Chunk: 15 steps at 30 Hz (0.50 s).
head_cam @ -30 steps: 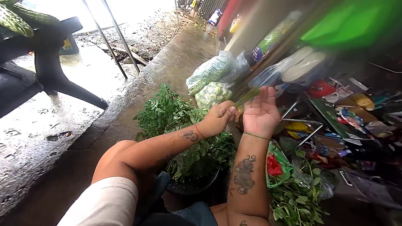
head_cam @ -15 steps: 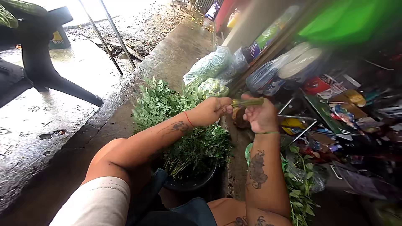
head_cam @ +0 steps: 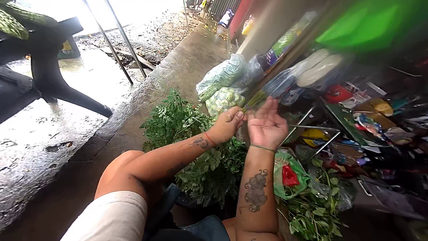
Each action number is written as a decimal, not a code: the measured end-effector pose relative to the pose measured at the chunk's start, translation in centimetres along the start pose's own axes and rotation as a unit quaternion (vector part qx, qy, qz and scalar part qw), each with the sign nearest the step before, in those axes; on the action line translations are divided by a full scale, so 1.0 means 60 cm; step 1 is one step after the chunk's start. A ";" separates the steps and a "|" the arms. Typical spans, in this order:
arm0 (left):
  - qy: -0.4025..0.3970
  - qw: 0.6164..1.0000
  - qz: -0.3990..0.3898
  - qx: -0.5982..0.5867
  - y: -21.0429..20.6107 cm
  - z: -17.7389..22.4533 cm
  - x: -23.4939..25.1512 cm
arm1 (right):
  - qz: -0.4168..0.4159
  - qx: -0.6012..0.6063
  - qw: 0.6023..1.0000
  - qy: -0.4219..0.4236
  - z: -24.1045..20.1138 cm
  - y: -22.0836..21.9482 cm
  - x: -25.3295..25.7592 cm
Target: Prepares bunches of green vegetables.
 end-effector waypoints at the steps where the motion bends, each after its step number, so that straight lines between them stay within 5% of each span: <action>1: -0.012 0.999 0.012 0.027 -0.001 0.002 -0.003 | 0.049 -0.061 0.997 0.018 0.008 0.012 -0.003; 5: -0.024 0.989 0.035 0.143 -0.006 -0.008 -0.009 | 0.060 -0.207 0.971 0.100 0.006 0.031 -0.017; 9: 0.030 0.952 -0.047 0.300 -0.011 -0.010 -0.003 | 0.049 -0.373 0.911 0.166 -0.041 0.012 -0.027; 15: -0.079 0.915 -0.233 0.321 -0.039 0.007 -0.007 | 0.083 -0.511 0.853 -0.069 -0.072 0.048 0.011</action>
Point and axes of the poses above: each hand's wrist, its own x-axis towards the middle knuckle, its own y-axis out of the back of the hand, z = x × y, the point moved 10 cm from there along x, towards the middle knuckle, and after that the axes turned 9 degrees about x, right-handed, at the moved point
